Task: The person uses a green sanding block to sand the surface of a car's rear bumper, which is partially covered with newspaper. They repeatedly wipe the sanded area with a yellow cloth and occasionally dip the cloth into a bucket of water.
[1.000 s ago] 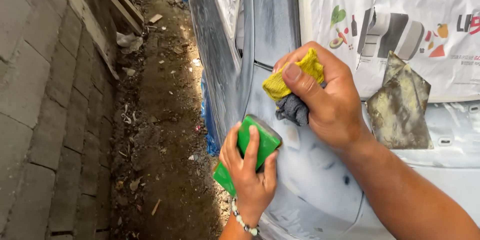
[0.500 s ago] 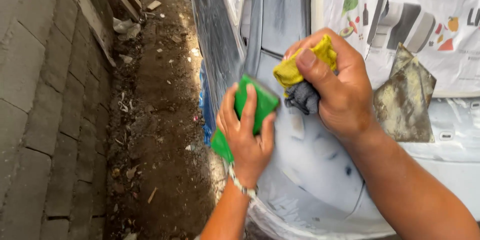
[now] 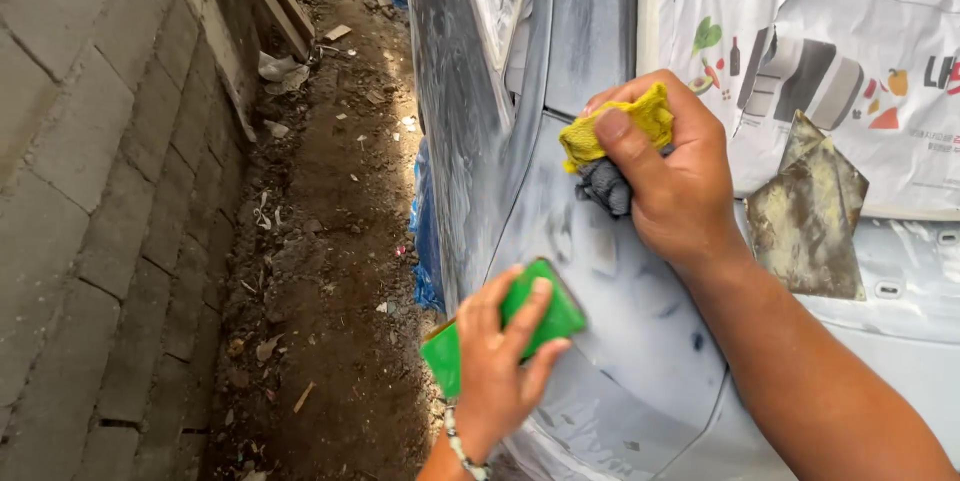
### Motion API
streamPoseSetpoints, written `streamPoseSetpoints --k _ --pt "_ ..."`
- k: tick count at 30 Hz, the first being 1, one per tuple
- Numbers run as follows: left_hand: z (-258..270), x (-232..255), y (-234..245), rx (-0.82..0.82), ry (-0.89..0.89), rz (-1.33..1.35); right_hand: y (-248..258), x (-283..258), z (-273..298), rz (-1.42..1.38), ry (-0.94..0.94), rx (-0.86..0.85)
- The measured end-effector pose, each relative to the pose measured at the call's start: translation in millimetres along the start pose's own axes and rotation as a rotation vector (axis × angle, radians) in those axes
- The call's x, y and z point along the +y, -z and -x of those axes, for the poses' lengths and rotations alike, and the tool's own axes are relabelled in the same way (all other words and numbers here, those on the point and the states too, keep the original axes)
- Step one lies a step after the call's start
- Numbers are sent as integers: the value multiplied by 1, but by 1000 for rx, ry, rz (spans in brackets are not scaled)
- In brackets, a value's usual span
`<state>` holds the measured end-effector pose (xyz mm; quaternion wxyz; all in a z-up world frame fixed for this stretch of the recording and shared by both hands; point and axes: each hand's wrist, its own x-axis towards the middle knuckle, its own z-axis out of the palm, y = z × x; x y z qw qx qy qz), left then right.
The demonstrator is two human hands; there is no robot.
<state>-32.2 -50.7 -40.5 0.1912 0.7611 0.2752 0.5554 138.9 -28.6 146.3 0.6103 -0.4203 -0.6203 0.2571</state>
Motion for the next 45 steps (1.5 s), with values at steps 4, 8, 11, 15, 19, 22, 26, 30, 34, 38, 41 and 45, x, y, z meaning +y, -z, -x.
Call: streamPoseSetpoints --k 4,8,11,15,19,22,26,30,34,38,41,45 --pt "18 -9 22 51 249 80 -11 -3 -3 492 218 -2" --pt "10 -6 27 42 177 97 -26 3 6 1031 454 -205" --pt "9 -5 25 95 191 177 -35 7 38 1450 580 -402" --pt "21 -3 32 160 279 219 -29 23 98 1343 571 -703" --pt "29 1 36 153 284 180 -16 15 105 1062 468 -888" --pt "24 7 25 172 260 207 -3 -2 83 980 486 -743" --pt "1 24 7 173 230 99 13 -17 57 932 481 -487" --pt "-28 27 -17 239 250 74 27 -13 57 623 270 -250" --pt "-80 8 -29 340 260 37 33 -7 57 370 159 -178" --pt "-48 27 -27 292 248 109 35 -5 55 326 165 -165" --pt "-54 22 -31 246 191 99 34 -3 54 286 140 -160" --pt "-77 11 -34 299 302 127 32 -6 62 300 94 -124"
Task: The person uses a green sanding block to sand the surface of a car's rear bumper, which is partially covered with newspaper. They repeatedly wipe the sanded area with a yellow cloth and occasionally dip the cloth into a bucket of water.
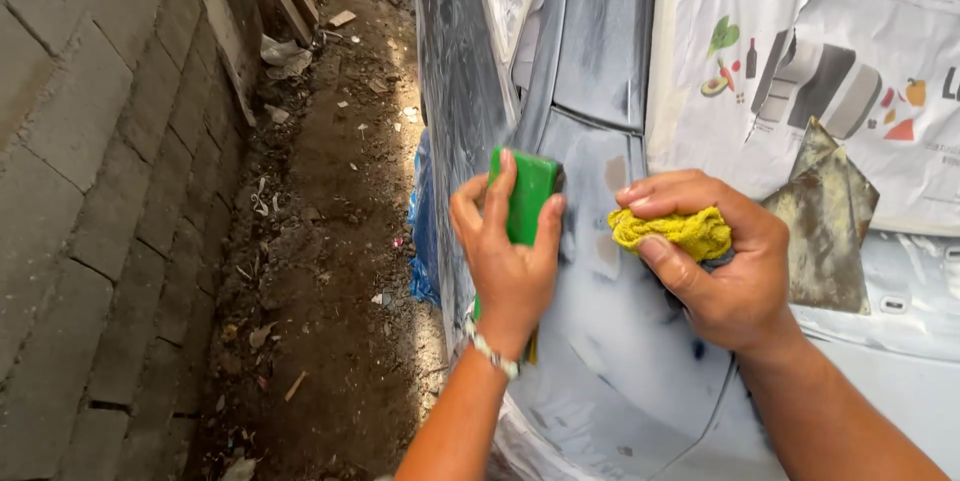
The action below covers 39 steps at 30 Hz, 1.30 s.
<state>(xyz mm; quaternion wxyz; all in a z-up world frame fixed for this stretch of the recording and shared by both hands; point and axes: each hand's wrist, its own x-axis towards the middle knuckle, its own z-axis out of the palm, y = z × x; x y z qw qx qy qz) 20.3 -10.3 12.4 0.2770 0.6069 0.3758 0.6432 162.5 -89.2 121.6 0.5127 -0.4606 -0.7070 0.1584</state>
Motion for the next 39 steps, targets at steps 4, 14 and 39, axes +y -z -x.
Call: streamPoseSetpoints --k 4,14,39 --pt "45 16 9 -36 -47 -52 2 1 -2 -5 3 17" --pt "39 18 5 -31 -8 -54 2 0 -2 -51 -22 74" --pt "33 -4 9 -62 -63 -35 3 1 0 -73 -27 94"
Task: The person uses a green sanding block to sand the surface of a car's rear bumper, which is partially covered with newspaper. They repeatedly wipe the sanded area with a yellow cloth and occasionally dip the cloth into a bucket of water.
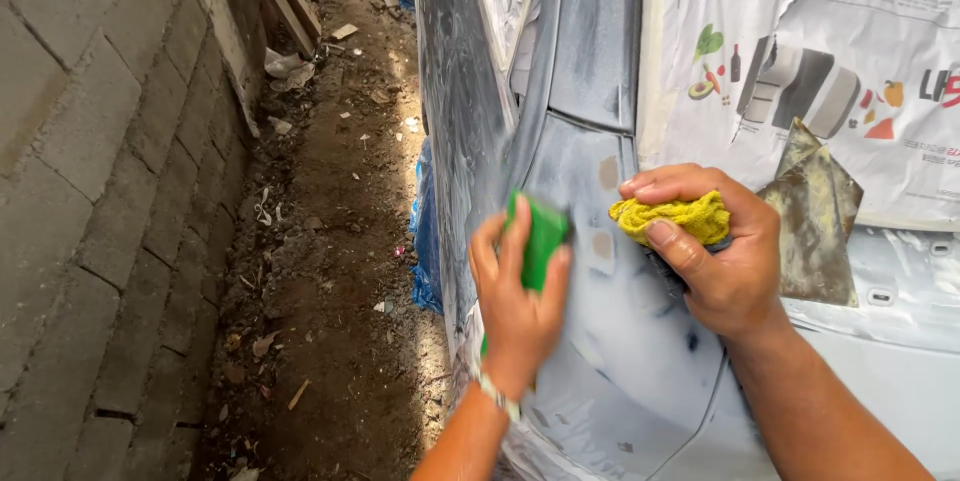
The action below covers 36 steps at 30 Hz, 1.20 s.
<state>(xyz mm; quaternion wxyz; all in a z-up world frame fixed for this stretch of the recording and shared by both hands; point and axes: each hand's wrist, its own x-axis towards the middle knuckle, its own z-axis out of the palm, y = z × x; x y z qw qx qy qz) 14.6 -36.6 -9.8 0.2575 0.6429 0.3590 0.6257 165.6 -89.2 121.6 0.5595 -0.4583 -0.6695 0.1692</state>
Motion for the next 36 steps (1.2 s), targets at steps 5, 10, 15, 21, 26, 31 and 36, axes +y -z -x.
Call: streamPoseSetpoints --k 5,10,15,21,26,31,36 --pt "40 6 11 -98 -88 -7 0 3 -3 -8 -2 -6" --pt "-23 -16 0 -75 38 129 0 1 -1 -5 10 -16" --pt "7 -11 -1 -29 27 76 2 2 -1 -3 9 -11" --pt "24 -5 -1 -35 -56 8 1 3 -2 -6 -8 -5" --pt "-1 -1 -4 6 73 47 1 2 0 20 22 -13" --pt "62 16 3 -44 -216 -111 0 3 -2 -19 20 -13" --pt "7 15 -3 -8 -62 -56 2 7 2 -22 13 -7"
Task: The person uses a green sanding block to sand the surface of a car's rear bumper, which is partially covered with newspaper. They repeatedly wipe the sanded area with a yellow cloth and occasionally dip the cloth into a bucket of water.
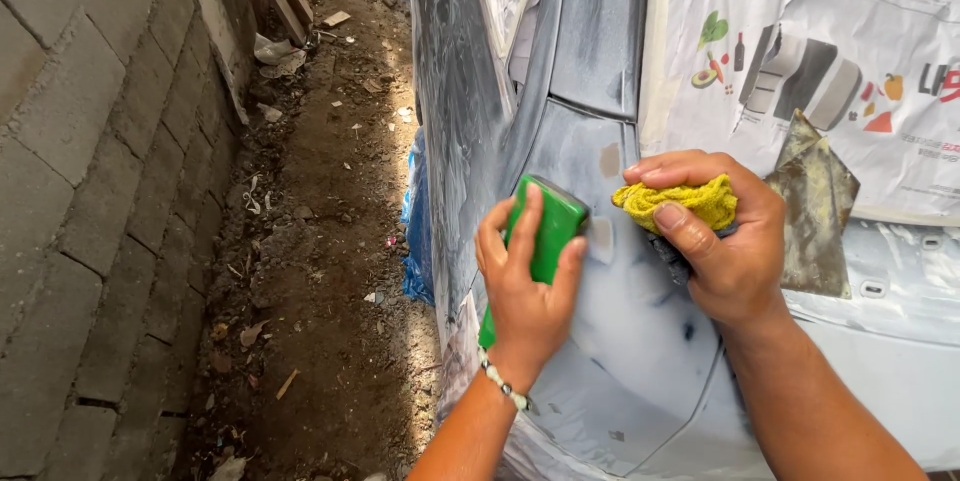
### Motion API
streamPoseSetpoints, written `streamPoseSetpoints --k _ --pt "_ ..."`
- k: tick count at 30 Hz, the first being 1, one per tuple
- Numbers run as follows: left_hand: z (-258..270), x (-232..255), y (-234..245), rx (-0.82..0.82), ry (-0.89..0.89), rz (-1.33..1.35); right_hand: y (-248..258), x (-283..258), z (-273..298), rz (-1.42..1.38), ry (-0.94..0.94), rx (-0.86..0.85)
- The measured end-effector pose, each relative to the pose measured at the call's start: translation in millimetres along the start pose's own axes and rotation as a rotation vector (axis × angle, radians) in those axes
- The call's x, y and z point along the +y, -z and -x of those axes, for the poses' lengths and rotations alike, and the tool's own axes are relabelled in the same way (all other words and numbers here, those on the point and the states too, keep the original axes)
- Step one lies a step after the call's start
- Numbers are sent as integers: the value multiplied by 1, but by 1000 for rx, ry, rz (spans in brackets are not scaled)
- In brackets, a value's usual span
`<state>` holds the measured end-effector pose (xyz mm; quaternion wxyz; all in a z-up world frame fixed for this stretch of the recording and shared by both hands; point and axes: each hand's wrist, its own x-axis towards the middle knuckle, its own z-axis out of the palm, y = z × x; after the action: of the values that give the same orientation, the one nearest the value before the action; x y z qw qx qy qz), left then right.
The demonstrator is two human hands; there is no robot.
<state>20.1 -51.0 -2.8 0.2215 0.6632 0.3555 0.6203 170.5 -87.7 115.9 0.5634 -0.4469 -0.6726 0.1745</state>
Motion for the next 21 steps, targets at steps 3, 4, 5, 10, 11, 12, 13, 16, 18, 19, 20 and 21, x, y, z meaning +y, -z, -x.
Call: streamPoseSetpoints --k 3,4,5,10,11,12,13,16,18,19,20,21 --pt "19 13 4 1 -30 -43 0 -3 -1 -50 -12 17" --pt "30 18 5 -27 -120 -98 -1 -4 -2 -80 -20 32" --pt "23 18 3 -27 -131 -96 1 -4 -4 -79 -11 39" --pt "-41 18 -4 19 -7 -85 3 -2 3 -152 -68 108" --pt "-31 22 -1 17 -7 -87 2 -3 5 -154 -69 110" --pt "-26 25 1 15 -49 -124 2 -3 4 -194 -68 140" --pt "-20 29 3 14 -91 -162 2 -3 2 -235 -67 169" --pt "3 33 0 6 -132 -175 3 -1 1 -308 -83 211" --pt "-27 32 -3 -3 -99 -151 4 -1 1 -305 -88 215" --pt "-38 32 -3 -7 -60 -130 3 -2 4 -304 -96 211" --pt "-38 33 -2 -12 -57 -129 2 0 6 -303 -101 214" --pt "-38 35 -1 -2 -61 -140 1 0 8 -304 -94 224"
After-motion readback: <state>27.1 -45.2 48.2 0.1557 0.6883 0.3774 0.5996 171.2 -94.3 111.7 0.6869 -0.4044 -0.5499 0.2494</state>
